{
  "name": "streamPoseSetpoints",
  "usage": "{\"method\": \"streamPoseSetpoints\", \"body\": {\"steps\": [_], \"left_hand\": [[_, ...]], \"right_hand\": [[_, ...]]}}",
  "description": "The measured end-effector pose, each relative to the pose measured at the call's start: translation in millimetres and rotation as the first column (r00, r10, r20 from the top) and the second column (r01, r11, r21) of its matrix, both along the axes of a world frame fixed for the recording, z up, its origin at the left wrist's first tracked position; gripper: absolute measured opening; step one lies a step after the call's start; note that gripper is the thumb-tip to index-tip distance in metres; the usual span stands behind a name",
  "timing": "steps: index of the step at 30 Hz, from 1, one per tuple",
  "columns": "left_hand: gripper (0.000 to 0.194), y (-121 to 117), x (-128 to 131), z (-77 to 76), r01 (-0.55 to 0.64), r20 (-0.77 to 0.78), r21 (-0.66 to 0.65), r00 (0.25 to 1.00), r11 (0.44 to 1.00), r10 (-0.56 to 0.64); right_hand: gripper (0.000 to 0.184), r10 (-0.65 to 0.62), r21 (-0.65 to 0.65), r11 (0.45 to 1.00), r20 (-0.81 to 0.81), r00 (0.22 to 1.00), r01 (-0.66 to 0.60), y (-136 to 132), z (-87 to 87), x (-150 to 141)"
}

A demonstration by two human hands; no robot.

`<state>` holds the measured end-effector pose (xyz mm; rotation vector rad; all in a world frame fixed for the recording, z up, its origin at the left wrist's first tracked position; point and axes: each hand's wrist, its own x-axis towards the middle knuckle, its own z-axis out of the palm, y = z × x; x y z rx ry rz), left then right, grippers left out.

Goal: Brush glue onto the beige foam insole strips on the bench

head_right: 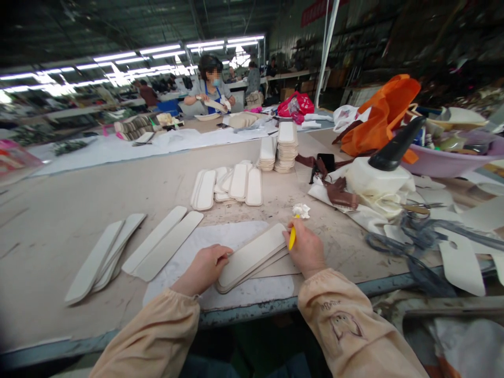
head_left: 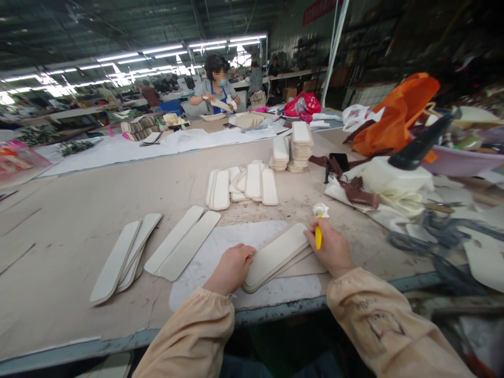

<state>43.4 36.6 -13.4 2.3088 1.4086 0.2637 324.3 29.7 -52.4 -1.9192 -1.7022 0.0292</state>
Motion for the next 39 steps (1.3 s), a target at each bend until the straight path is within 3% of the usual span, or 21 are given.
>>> {"method": "streamPoseSetpoints", "body": {"steps": [5,8,14,20,25,31,34,39], "left_hand": [[0.028,-4.1,2.0,2.1,0.004,0.012,-0.004,1.0,1.0,-0.004],[0.03,-6.8,2.8,3.2,0.011,0.027,0.013,1.0,1.0,-0.011],[0.021,-9.2,8.8,7.9,-0.027,-0.035,0.048,0.999,0.998,0.029],[0.029,-6.5,15.3,8.6,-0.082,-0.092,-0.035,0.993,0.996,0.079],[0.025,-7.4,19.2,9.1,-0.164,-0.013,-0.079,0.986,0.983,0.164],[0.018,-13.6,19.8,19.2,-0.208,0.165,-0.252,0.953,0.945,0.253],[0.02,-17.3,18.2,24.2,-0.172,0.322,-0.302,0.908,0.938,0.27],[0.027,-25.0,17.6,30.7,-0.1,0.577,-0.439,0.73,0.893,0.366]], "right_hand": [[0.02,0.002,0.01,1.0,0.07,0.998,-0.003,-0.9,-0.8,2.3],[0.026,0.013,0.083,0.996,0.122,0.992,-0.023,-3.1,1.7,8.6],[0.029,0.031,0.201,0.979,0.058,0.998,-0.042,-5.4,7.9,23.6],[0.028,0.091,0.178,0.979,0.035,0.995,-0.096,-4.5,11.0,18.3],[0.026,0.119,0.168,0.979,-0.015,0.993,-0.115,-4.0,11.2,12.3],[0.031,0.095,0.187,0.981,-0.198,0.976,-0.057,-5.1,16.9,9.5],[0.035,0.152,0.247,0.968,-0.422,0.894,-0.048,-4.4,22.1,6.9],[0.041,0.311,0.341,0.939,-0.767,0.561,-0.054,0.5,31.9,-7.8]]}}
